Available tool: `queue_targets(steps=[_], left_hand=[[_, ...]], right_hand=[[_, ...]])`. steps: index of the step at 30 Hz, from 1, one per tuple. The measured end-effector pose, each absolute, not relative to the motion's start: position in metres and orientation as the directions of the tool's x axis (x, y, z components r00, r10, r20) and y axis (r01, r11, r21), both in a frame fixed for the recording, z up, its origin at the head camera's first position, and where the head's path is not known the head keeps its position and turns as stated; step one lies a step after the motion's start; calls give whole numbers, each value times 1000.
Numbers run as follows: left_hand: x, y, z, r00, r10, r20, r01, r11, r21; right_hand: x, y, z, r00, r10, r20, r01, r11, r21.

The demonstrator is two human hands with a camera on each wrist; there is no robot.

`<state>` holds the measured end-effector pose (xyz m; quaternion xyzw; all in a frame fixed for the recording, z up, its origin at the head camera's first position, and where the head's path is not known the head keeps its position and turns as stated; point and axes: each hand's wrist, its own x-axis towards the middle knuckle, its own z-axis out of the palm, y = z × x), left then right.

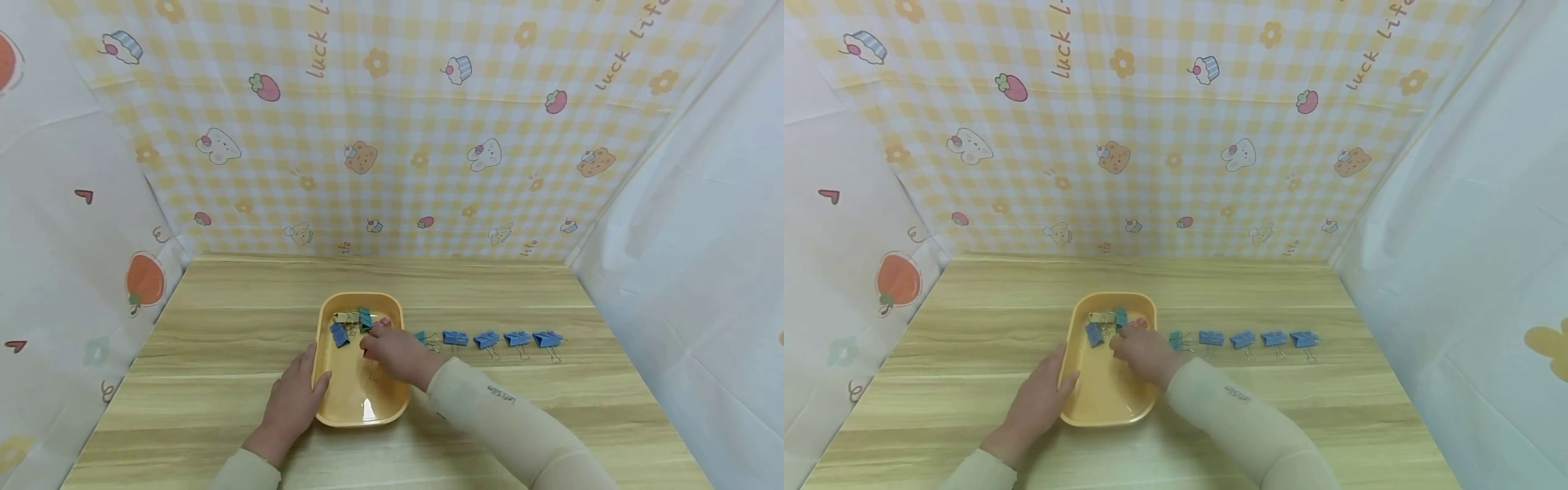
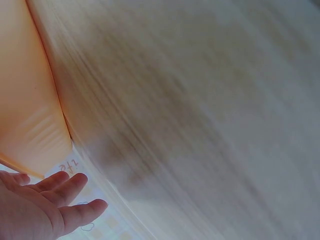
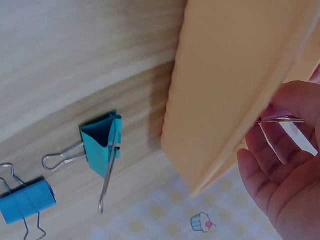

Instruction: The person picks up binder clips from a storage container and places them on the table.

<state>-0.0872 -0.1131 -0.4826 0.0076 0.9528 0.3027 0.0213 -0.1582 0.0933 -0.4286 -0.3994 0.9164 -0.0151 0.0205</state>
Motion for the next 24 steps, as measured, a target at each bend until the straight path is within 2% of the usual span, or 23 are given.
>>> queue_targets(steps=[9, 16, 24], left_hand=[[-88, -113, -484, -999, 31, -36, 5, 827, 563], [-88, -114, -484, -999, 35, -31, 12, 825, 566], [-88, -113, -484, -999, 37, -32, 12, 824, 567]], right_hand=[[-159, 100, -418, -707, -707, 1, -702, 701, -126], [-159, 110, -412, -712, -698, 79, -701, 697, -149], [-158, 124, -409, -730, -676, 98, -682, 712, -169]])
